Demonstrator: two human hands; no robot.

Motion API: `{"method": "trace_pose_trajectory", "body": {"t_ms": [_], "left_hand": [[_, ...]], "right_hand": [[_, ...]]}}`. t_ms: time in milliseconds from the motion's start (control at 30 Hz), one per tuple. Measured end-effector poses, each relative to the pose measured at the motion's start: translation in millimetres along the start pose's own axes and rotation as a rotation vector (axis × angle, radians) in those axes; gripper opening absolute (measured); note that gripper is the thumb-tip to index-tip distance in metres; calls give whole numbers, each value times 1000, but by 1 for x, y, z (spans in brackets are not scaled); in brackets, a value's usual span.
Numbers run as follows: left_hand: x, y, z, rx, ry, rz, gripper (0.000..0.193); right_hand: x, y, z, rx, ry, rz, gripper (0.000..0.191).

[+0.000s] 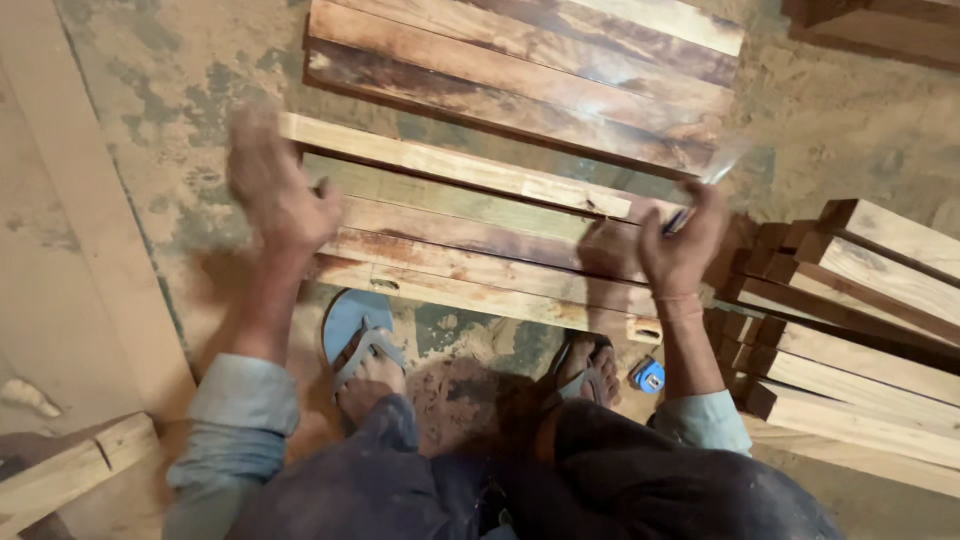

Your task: The person places a thin wooden strip on a stack of planks and uses a pen to mark the wood repeatedly. The person adjusts the strip position and continues marking along the edges of the planks.

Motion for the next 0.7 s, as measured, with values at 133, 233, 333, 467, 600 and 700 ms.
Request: {"method": "trace_pose_trajectory", "body": {"t_ms": [133, 233, 333, 467, 600, 700], "left_hand": [[-40, 4, 32, -212, 348, -225, 81], [-59, 0, 36, -153, 449, -284, 52], [-80, -11, 41, -198, 591, -86, 33], [-114, -4, 49, -179, 579, -70, 36], [-124, 4, 44, -207, 627, -30, 32], [-123, 17, 35, -313, 658, -80, 34]], "right_hand": [[-5, 38, -74, -65, -479, -192, 46], [-16, 55, -90, -12, -534, -246, 32], [-42, 59, -87, 54, -565, -221, 30], [-83, 66, -81, 112, -575, -178, 42], [-98, 77, -85, 115, -628, -190, 38], [-98, 82, -84, 164, -618, -210, 39]]}}
Point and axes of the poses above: each hand's wrist, its own x-axis away from the middle knuckle, its own y-axis out of the palm, z = x × y, the point moved 5 cm from there along -x, towards the middle knuckle, and after that the axes turned 4 degrees about x, right-handed, at the moved point
